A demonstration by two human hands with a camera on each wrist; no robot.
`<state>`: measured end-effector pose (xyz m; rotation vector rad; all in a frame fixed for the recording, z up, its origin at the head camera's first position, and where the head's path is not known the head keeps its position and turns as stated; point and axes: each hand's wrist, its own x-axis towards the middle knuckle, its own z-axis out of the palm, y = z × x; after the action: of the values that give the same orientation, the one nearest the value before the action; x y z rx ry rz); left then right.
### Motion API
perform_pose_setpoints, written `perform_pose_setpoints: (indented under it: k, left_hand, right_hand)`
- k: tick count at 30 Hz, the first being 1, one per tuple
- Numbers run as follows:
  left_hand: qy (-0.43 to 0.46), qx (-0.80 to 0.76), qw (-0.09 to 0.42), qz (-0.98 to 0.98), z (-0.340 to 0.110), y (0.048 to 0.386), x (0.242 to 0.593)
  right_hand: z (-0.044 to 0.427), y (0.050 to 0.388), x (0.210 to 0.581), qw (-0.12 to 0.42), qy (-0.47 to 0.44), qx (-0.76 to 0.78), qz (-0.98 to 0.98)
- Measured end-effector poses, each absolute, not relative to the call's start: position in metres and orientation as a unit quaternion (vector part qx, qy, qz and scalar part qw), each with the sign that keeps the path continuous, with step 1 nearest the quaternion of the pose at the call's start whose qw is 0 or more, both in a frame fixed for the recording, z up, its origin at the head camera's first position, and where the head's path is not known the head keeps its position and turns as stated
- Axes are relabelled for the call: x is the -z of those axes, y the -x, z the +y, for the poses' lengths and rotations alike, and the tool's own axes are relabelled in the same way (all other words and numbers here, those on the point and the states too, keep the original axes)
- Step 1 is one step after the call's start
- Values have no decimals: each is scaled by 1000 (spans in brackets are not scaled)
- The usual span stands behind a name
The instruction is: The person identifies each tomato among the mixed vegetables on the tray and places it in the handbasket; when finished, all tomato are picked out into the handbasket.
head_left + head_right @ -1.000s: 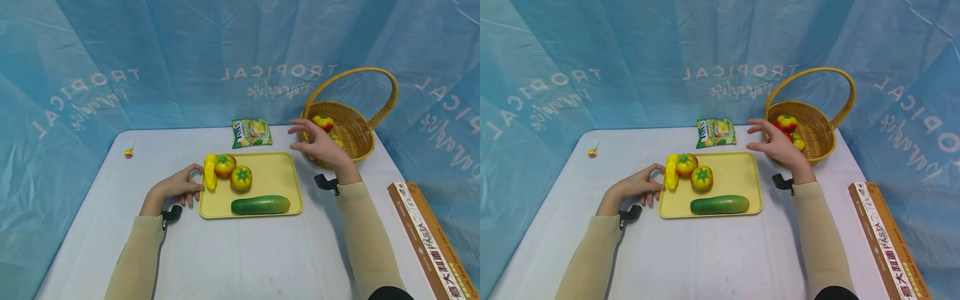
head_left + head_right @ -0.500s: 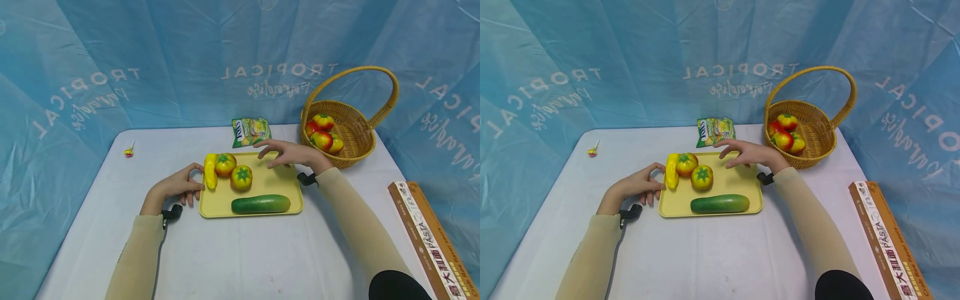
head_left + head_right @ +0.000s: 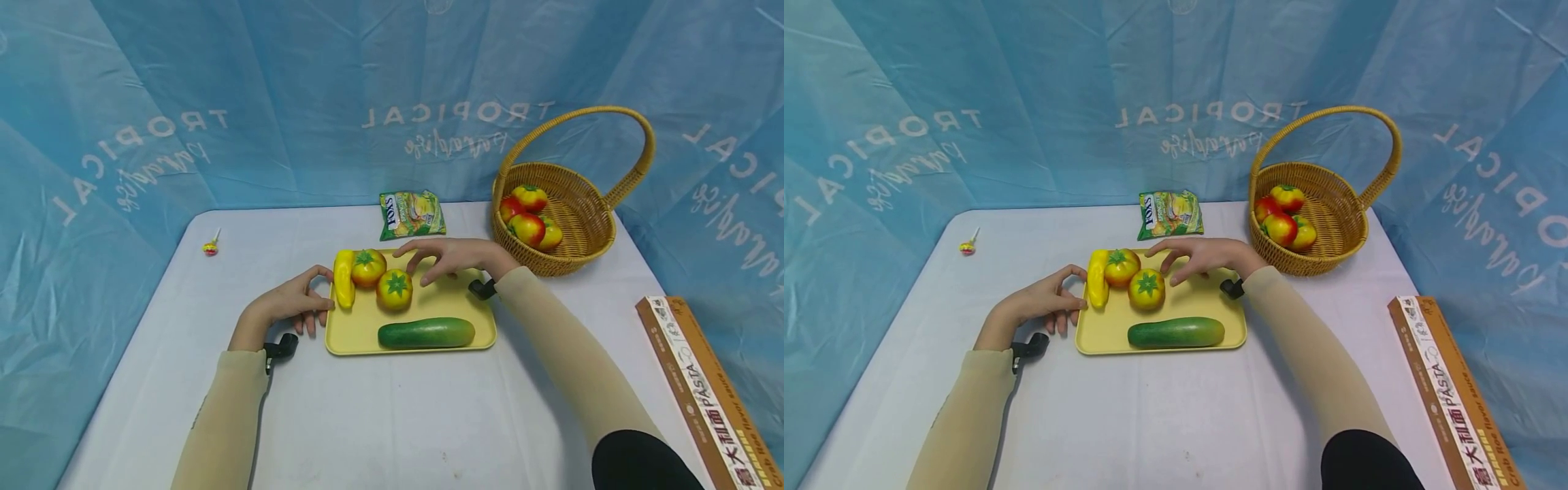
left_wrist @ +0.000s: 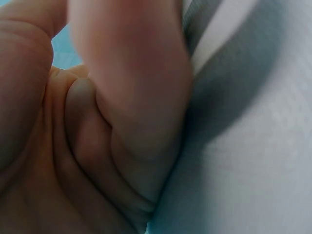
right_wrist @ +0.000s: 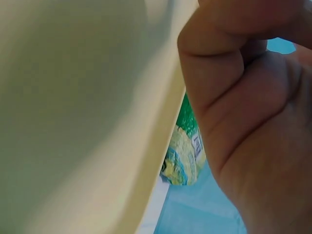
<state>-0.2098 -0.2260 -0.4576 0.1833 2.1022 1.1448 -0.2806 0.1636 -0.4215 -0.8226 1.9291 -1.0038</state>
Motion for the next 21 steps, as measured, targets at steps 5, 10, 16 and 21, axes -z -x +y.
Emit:
perform_pose_setpoints:
  k: [5,10,16,21]
  left_hand:
    - [-74,-447,365,813,-226,210,458]
    - [-74,-448,365,813,-225,210,458]
    - [-71,-446,363,815,-226,210,457]
    - [-72,-444,363,816,-226,210,457]
  right_hand:
    - [155,280,420,412,329,368,766]
    - [150,280,418,427,321,349,770]
    - [145,281,419,424,331,333,775]
    - [142,282,421,423,344,331,770]
